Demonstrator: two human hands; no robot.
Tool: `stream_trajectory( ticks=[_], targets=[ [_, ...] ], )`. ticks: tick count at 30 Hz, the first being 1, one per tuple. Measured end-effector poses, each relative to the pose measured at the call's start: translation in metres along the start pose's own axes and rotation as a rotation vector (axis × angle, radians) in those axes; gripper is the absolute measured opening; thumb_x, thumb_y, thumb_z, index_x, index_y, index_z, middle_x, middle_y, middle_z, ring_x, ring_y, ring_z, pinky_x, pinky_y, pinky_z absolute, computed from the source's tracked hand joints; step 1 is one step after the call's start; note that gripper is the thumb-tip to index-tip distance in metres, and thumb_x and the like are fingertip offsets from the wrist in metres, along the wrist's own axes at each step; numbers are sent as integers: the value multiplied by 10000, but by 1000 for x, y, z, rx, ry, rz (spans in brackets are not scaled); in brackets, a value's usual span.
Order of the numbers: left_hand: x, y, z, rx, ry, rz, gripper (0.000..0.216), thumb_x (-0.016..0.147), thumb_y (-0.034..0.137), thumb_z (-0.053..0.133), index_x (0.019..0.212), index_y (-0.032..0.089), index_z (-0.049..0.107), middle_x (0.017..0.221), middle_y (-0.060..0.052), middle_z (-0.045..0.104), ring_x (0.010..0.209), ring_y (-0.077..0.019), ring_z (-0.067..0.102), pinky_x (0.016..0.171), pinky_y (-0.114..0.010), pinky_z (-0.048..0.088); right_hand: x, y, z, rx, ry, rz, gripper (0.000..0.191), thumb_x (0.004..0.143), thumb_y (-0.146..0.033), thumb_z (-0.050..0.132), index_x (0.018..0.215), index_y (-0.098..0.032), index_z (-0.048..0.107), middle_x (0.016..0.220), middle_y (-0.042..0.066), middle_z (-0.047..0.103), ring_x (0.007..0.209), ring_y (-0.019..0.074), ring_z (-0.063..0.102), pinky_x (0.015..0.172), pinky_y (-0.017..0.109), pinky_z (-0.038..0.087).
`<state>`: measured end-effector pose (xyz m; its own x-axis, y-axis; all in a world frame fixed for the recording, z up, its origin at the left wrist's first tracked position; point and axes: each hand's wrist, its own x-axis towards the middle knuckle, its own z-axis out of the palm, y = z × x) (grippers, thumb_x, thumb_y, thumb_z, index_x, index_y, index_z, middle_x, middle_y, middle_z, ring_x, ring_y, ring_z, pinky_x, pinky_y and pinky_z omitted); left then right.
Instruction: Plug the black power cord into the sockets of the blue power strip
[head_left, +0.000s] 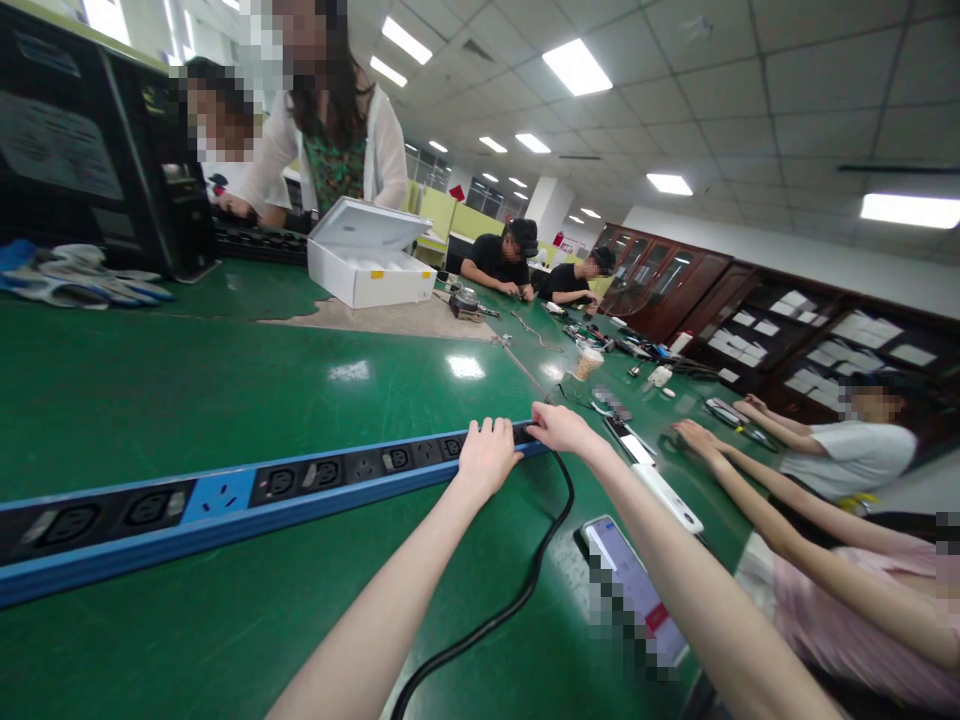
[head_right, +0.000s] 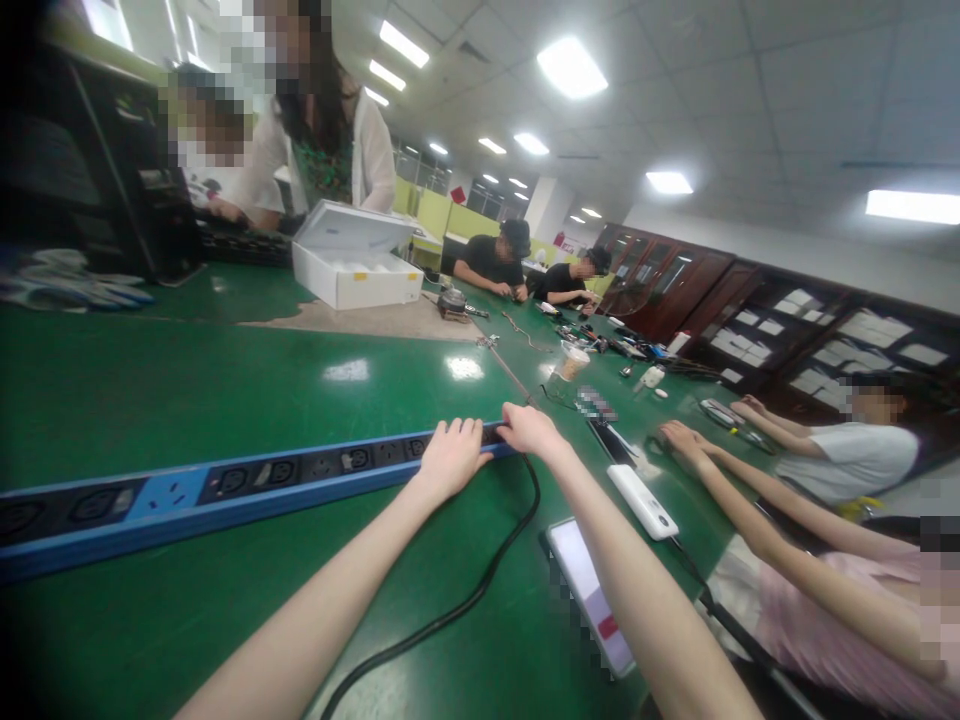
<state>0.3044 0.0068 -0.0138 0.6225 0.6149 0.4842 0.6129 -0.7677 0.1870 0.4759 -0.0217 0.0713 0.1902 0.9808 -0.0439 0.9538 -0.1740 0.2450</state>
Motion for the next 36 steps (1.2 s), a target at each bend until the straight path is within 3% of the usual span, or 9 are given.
stream_trajectory(
  ticks=[4,9,14,20,36],
  targets=[
    [0,-1,0,-8,9,-4,566,928,516,596,1352,143,554,1216,-188,629,1110,-323,552,975,-472,396,-2,-1,4,-21,-17,24,378,993,-551,444,1084,-221,607,1068,86,711,964,217,668,770,276,442],
    [-1,-1,0,-10,28,-17,557,919,513,615,1325,135,568,1195,-179,635,1084,-316,557,969,-465,403,-1,0,6,-73,56,-97,468,1052,-506,321,1042,-168,645,1110,122,667,1031,199,651,886,271,450],
    [-1,0,-1,-13,22,-15,541,914,509,626,1297,130,580,1175,-177,641,1081,-314,559,949,-458,413,5,2,-7,-152,-45,-191,510,1046,-520,342,993,-156,696,1133,132,643,1008,214,661,847,271,484],
    [0,-1,-1,-12,26,-18,535,912,520,625,1296,150,583,1184,-172,645,1084,-311,563,947,-458,414,-3,1,-6,-149,28,-171,514,1043,-532,334,1063,-157,686,1188,136,608,990,219,668,839,282,497],
    [0,0,-1,-11,5,-16,553,917,525,614,1313,142,567,1189,-178,642,1090,-311,560,958,-456,396,8,4,-16,-109,-13,-156,483,1032,-505,390,973,-167,729,1144,137,655,994,219,664,848,275,479]
  ],
)
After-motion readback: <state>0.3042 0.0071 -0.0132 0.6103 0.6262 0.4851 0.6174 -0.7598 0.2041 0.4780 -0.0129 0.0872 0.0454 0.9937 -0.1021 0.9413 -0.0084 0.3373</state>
